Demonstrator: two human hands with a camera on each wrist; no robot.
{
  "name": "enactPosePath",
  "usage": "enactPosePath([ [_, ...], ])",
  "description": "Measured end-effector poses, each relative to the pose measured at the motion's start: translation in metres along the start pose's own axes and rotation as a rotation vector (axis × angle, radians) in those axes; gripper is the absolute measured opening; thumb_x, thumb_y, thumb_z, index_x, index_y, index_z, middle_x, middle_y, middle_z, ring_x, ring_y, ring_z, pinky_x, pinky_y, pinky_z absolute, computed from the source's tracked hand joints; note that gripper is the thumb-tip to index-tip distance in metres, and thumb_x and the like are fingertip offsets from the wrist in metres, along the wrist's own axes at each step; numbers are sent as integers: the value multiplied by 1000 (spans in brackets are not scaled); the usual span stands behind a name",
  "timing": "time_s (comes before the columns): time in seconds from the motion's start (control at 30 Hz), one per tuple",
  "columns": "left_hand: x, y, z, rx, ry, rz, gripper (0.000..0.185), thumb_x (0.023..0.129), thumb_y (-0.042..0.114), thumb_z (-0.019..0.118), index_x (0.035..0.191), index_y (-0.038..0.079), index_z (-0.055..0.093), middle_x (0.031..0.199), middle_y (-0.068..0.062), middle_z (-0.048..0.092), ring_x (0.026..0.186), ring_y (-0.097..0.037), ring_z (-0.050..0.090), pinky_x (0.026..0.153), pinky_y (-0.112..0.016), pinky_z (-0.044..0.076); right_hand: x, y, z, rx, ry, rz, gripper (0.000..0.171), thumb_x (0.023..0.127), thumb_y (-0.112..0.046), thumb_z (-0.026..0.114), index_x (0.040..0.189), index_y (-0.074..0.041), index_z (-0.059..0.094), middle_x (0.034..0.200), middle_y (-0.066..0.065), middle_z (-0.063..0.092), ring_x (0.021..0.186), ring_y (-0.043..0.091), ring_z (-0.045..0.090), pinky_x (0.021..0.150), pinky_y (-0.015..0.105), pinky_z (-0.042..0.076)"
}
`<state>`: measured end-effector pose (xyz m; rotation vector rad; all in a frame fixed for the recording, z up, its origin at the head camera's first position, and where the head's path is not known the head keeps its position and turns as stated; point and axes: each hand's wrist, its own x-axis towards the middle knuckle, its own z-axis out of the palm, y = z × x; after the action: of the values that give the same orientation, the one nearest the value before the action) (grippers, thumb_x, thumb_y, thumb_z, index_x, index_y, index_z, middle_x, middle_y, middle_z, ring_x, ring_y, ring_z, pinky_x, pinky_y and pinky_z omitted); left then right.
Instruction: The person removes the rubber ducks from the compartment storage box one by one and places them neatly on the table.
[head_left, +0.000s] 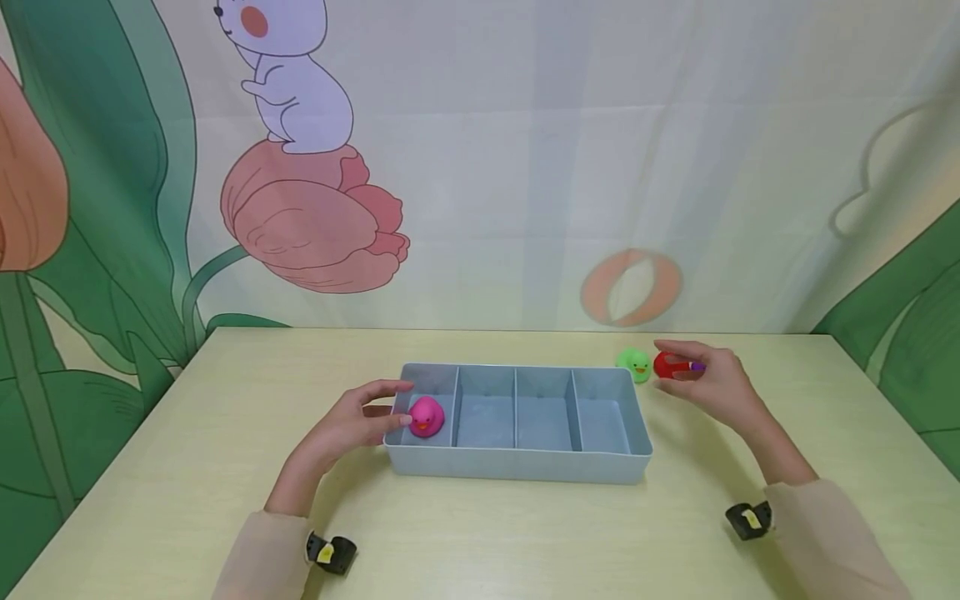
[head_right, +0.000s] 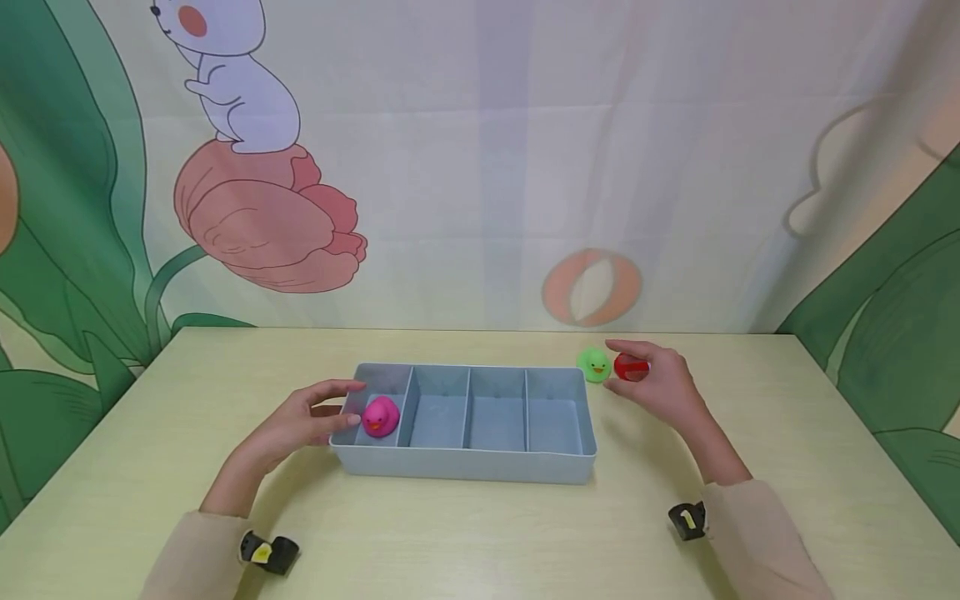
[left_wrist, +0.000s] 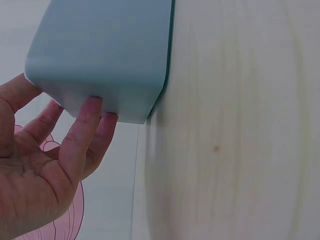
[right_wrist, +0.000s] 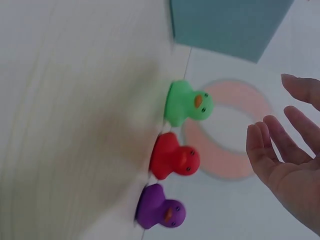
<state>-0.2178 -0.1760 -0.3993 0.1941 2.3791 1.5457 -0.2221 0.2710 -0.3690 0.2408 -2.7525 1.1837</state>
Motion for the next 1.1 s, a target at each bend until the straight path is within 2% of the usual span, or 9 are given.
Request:
enactPosePath([
  [0.4,1,1,1,11,4,-2,54,81,25,69,129,12,50,135,-12,41,119,-36,44,77,-37,49,-7,-29,14,112,-43,-101,50,77,-7,72,123,0,55,113,19,59,94,32,59,74,14,47],
  [0.6,1,0,1,7,0,-4,53,81,23,69,129,11,50,135,-12,41,120,-36,44,77,-37,48,-7,-41,27,189,-67,-180,49,73,1,72,120,3,56,115,19,58,93,17,60,77,23,50],
  [0.67,1,0,1,7,0,-5,52,81,22,69,129,11,50,135,-12,41,119,-36,44,77,-37,48,-7,-45,32,206,-76,-192,48,73,2,72,119,4,57,115,19,59,93,19,60,78,27,51],
  [0.83,0,1,1,8,6,-9,52,82,22,68,129,11,50,134,-12,42,119,-36,44,77,-37,49,-4,-59,43,271,-110,-184,49,72,3,72,119,4,56,116,19,57,98,36,56,81,35,50],
  [1.1,0,1,1,4,4,-2,52,82,22,68,129,11,49,135,-12,42,118,-35,44,76,-36,49,3,-88,68,371,-163,-249,48,73,4,71,118,5,56,115,19,57,99,35,54,83,42,48],
])
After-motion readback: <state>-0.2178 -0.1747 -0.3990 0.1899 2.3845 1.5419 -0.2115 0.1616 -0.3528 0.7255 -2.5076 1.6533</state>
